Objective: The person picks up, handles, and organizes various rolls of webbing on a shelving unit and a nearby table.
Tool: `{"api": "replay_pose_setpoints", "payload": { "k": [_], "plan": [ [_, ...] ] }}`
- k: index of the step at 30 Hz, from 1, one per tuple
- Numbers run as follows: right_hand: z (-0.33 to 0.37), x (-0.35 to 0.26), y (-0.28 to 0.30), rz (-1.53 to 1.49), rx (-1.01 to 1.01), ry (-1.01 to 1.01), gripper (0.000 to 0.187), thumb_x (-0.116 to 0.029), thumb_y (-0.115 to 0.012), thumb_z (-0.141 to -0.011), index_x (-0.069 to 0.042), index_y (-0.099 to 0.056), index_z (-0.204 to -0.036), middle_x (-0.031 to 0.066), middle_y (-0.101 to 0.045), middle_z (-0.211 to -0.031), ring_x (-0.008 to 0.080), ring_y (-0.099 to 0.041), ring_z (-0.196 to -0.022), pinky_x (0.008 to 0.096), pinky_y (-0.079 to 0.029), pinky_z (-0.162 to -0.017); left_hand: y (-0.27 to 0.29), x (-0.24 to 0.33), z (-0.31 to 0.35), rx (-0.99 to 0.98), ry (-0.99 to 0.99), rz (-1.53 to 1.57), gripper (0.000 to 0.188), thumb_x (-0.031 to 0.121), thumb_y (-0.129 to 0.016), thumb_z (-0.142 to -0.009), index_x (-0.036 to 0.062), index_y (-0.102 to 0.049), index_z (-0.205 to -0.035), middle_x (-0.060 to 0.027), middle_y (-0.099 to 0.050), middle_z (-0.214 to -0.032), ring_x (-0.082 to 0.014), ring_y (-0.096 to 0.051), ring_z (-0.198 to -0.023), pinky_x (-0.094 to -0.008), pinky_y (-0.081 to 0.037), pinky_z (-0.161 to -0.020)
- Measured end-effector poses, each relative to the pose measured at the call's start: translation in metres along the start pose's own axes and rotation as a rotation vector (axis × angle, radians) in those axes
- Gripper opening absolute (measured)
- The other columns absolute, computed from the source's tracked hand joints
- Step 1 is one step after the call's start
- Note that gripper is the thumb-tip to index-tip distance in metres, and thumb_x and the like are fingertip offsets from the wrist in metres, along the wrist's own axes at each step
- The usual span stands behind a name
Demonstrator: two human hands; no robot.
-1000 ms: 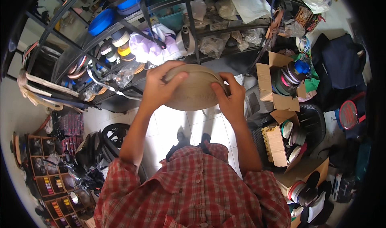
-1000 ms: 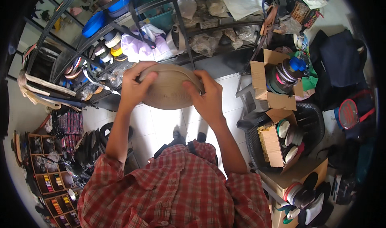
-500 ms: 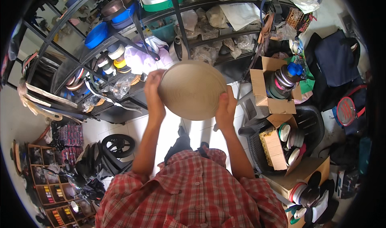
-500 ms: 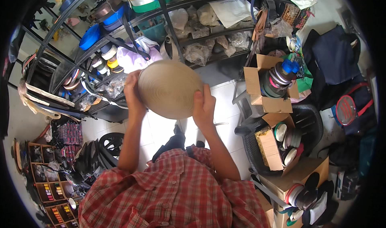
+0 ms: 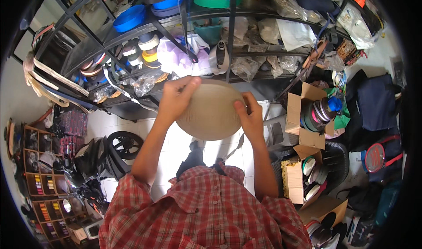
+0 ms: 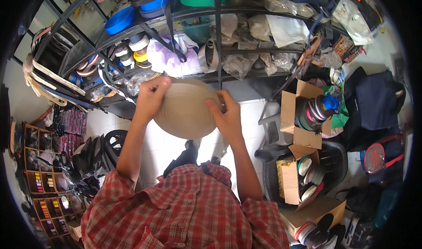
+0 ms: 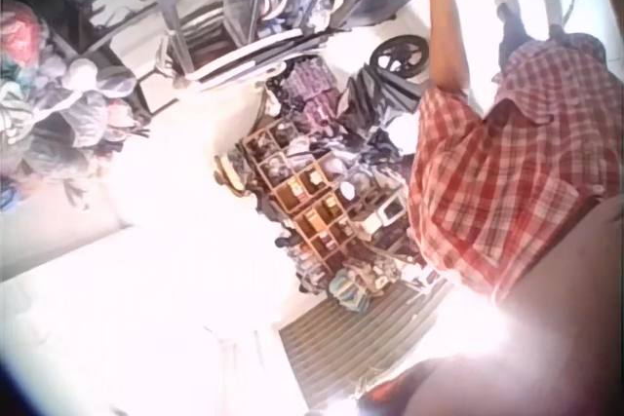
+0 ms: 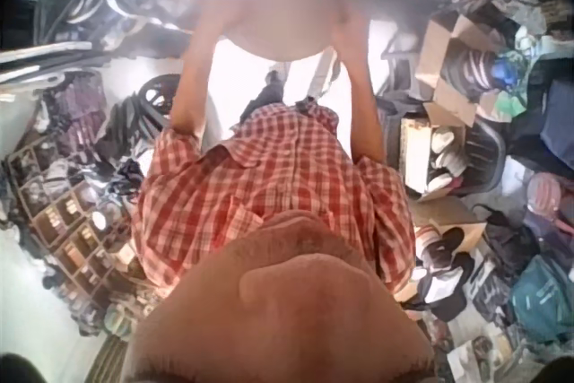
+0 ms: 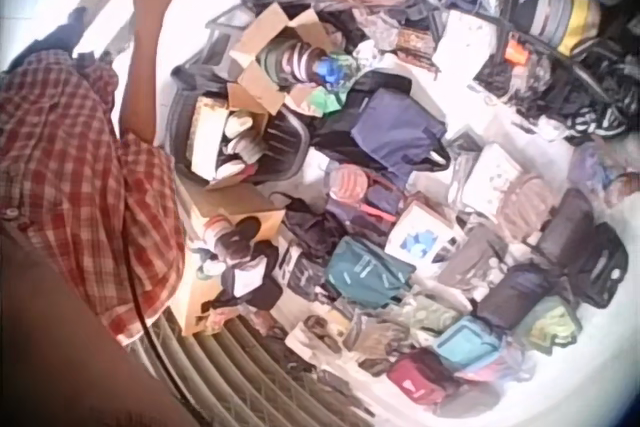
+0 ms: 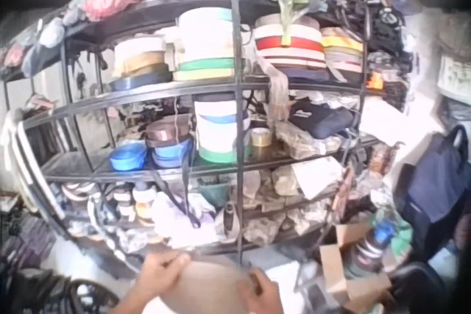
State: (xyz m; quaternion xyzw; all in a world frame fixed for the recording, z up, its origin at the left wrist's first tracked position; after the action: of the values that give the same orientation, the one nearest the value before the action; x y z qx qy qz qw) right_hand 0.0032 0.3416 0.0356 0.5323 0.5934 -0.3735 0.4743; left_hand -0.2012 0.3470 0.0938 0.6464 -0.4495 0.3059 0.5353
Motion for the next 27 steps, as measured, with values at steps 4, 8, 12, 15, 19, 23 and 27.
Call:
{"api": "replay_pose_setpoints", "payload": {
  "k": [4,8,12,15,19,23,27],
  "plan": [
    [0.002,0.012,-0.049,-0.223,0.315,-0.058,0.031,-0.019,-0.058,-0.092,0.002,-0.052,-0.115,0.0102,-0.058,-0.104,0.0151,-0.054,-0.096,0.0282,-0.043,-0.084,0.019,-0.051,0.007,0.484,0.103,0.371,0.039,0.028,-0.050,-0.098,-0.0062,-0.065,-0.087,-0.0002,-0.059,-0.075,-0.0065,-0.048,-0.070,-0.0246,-0.041,-0.064],
    [-0.017,0.018,-0.093,-0.172,0.419,0.027,0.030,-0.018,-0.056,-0.093,0.002,-0.049,-0.114,0.0090,-0.057,-0.104,0.0138,-0.052,-0.096,0.0282,-0.041,-0.086,0.031,-0.086,0.014,0.799,0.221,0.691,0.038,0.030,-0.044,-0.099,-0.0025,-0.062,-0.091,-0.0008,-0.057,-0.079,-0.0078,-0.047,-0.071,-0.0250,-0.040,-0.065],
    [-0.053,0.015,-0.113,-0.166,0.287,0.120,0.033,-0.015,-0.062,-0.090,0.003,-0.048,-0.114,0.0091,-0.060,-0.100,0.0138,-0.056,-0.090,0.0278,-0.045,-0.081,0.091,-0.123,-0.001,0.420,0.076,0.592,0.038,0.030,-0.044,-0.094,-0.0034,-0.060,-0.102,-0.0056,-0.060,-0.092,-0.0152,-0.055,-0.085,-0.0278,-0.042,-0.079],
    [-0.081,0.005,-0.134,-0.018,0.137,0.235,0.037,-0.012,-0.069,-0.083,0.003,-0.051,-0.111,0.0111,-0.064,-0.095,0.0154,-0.061,-0.085,0.0283,-0.049,-0.074,0.154,-0.084,-0.026,0.327,-0.148,0.366,0.032,0.025,-0.054,-0.090,-0.0028,-0.059,-0.105,-0.0085,-0.064,-0.097,-0.0171,-0.059,-0.089,-0.0295,-0.045,-0.080],
    [-0.110,-0.023,-0.169,0.305,-0.103,0.422,0.044,-0.013,-0.078,-0.074,0.002,-0.054,-0.108,0.0162,-0.066,-0.091,0.0233,-0.067,-0.081,0.0319,-0.052,-0.069,0.184,-0.051,-0.056,-0.151,-0.387,-0.106,0.044,0.016,-0.076,-0.070,0.0020,-0.063,-0.109,-0.0140,-0.067,-0.099,-0.0278,-0.066,-0.089,-0.0354,-0.050,-0.079],
    [-0.124,-0.028,-0.203,0.407,-0.210,0.456,0.046,-0.016,-0.080,-0.072,-0.001,-0.056,-0.108,0.0158,-0.066,-0.091,0.0277,-0.068,-0.080,0.0332,-0.052,-0.069,0.200,-0.073,-0.055,-0.244,-0.453,-0.139,0.042,0.013,-0.081,-0.064,0.0018,-0.066,-0.102,-0.0125,-0.068,-0.095,-0.0290,-0.067,-0.086,-0.0349,-0.051,-0.078],
    [-0.131,-0.016,-0.221,0.391,-0.212,0.263,0.048,-0.019,-0.081,-0.070,-0.002,-0.056,-0.108,0.0153,-0.067,-0.089,0.0254,-0.068,-0.080,0.0325,-0.052,-0.070,0.209,-0.100,-0.056,-0.161,-0.358,-0.012,0.035,0.011,-0.079,-0.066,0.0013,-0.068,-0.098,-0.0131,-0.069,-0.094,-0.0252,-0.067,-0.086,-0.0323,-0.051,-0.078]
  ]
}}
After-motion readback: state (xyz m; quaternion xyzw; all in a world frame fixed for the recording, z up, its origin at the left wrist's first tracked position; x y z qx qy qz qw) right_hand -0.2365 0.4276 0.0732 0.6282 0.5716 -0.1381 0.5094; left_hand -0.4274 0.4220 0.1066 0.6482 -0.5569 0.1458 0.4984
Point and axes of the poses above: each hand's wrist, its own z-axis away from the middle knuckle, its own y-axis out of the back of the hand, x = y × z, the point moved 3 cm from there along -z, towards the middle knuckle
